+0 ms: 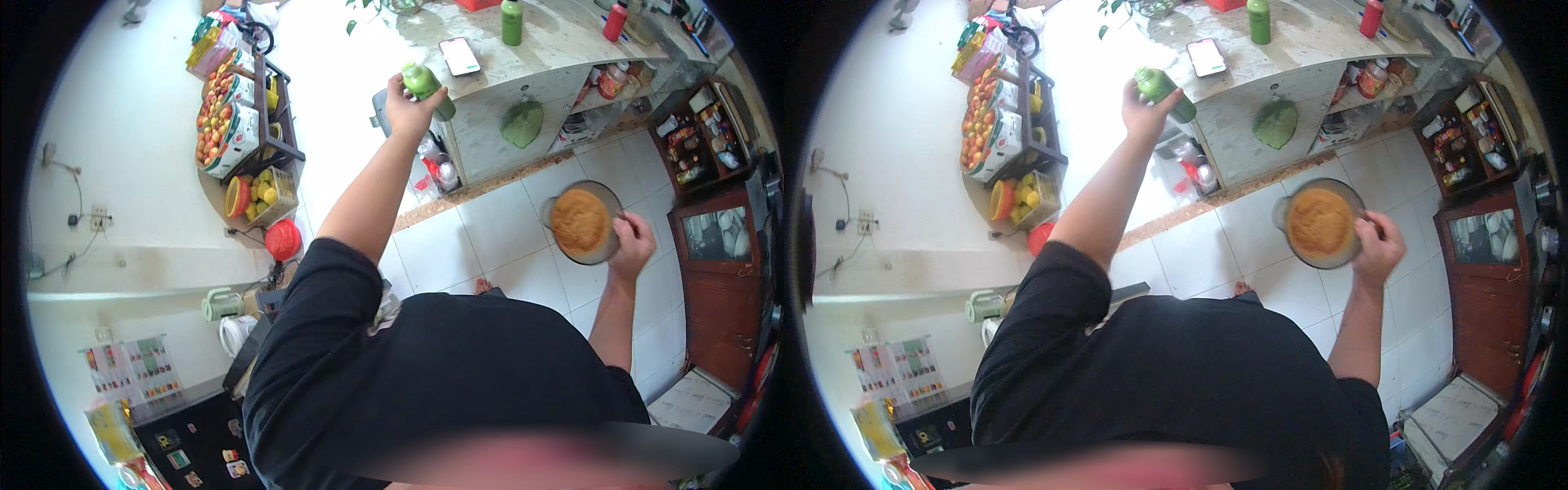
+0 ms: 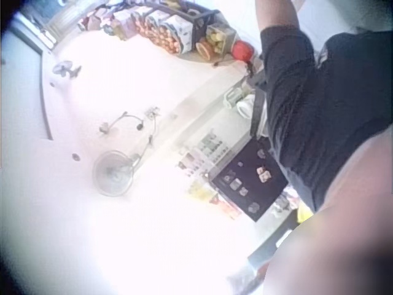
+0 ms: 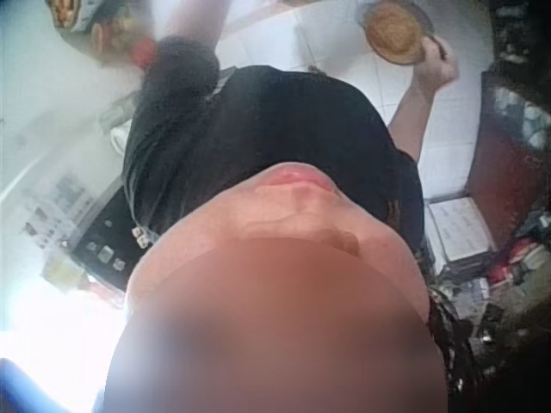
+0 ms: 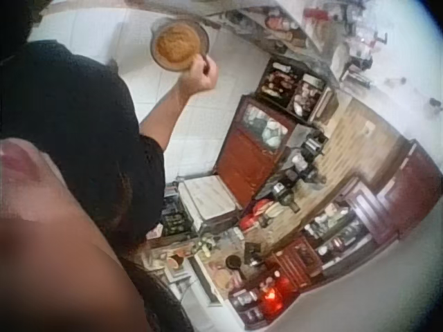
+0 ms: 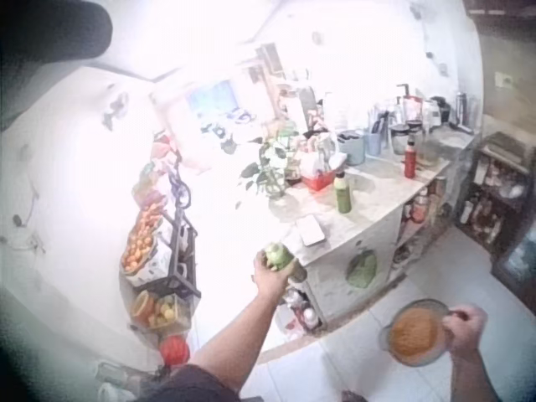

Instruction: The person pours green juice from a pitcher into a plastic bottle, caps it, and retrieves a bowl of food from a refrigerator. They place the bottle and food container into a plastic bag and hand it to a delivery person.

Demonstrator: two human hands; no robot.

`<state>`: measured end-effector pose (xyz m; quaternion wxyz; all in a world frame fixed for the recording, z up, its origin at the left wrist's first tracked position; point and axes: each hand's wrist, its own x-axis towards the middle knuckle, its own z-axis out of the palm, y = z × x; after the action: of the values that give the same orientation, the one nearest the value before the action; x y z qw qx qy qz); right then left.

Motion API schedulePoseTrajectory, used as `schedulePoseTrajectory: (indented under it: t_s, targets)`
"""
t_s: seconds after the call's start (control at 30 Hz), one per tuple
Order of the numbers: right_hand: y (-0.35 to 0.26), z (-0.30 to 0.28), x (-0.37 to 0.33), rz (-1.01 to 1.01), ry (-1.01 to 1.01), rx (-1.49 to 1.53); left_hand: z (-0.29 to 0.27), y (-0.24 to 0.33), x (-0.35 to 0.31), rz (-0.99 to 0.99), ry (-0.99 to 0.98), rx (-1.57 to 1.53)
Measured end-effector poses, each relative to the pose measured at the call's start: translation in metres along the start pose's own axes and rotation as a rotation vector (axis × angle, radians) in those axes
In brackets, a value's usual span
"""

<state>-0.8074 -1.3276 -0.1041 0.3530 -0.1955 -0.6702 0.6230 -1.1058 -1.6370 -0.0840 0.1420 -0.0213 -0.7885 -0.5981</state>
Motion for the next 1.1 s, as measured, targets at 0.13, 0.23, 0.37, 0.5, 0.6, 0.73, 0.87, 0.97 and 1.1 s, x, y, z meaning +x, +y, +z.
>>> schedulePoseTrajectory:
  t_s: [0.13, 0.23, 0.37, 0.5, 0.6, 0.73, 0.87, 0.97, 1.1]
  targets:
    - [-0.002, -0.040, 0.002, 0.088, 0.290, 0.106, 0.047, -0.026, 0.054, -0.045, 0.014, 0.223]
    - [0.006, -0.070, -0.005, 0.183, 0.379, 0.098, 0.060, -0.047, 0.077, -0.035, 0.043, 0.189]
    - [0.008, -0.067, -0.012, 0.189, 0.540, 0.035, 0.056, -0.045, 0.097, -0.070, -0.126, 0.185]
    - [0.011, -0.048, -0.007, 0.186, 0.561, -0.002, 0.042, -0.030, 0.103, -0.053, -0.206, 0.152]
    - [0.008, -0.020, 0.012, 0.178, 0.556, 0.002, 0.041, -0.051, 0.105, 0.049, -0.188, 0.002]
    - [0.001, 0.028, 0.044, 0.144, 0.477, 0.048, 0.042, -0.057, 0.107, 0.088, -0.244, 0.056]
    - [-0.016, 0.088, 0.083, 0.083, 0.376, 0.024, 0.041, -0.070, 0.110, 0.172, -0.236, -0.003]
    - [-0.036, 0.124, 0.106, 0.033, 0.245, -0.024, 0.034, -0.055, 0.108, 0.138, -0.260, 0.007]
    - [-0.073, 0.168, 0.143, -0.126, 0.048, -0.151, 0.000, -0.023, 0.087, 0.228, -0.463, 0.070]
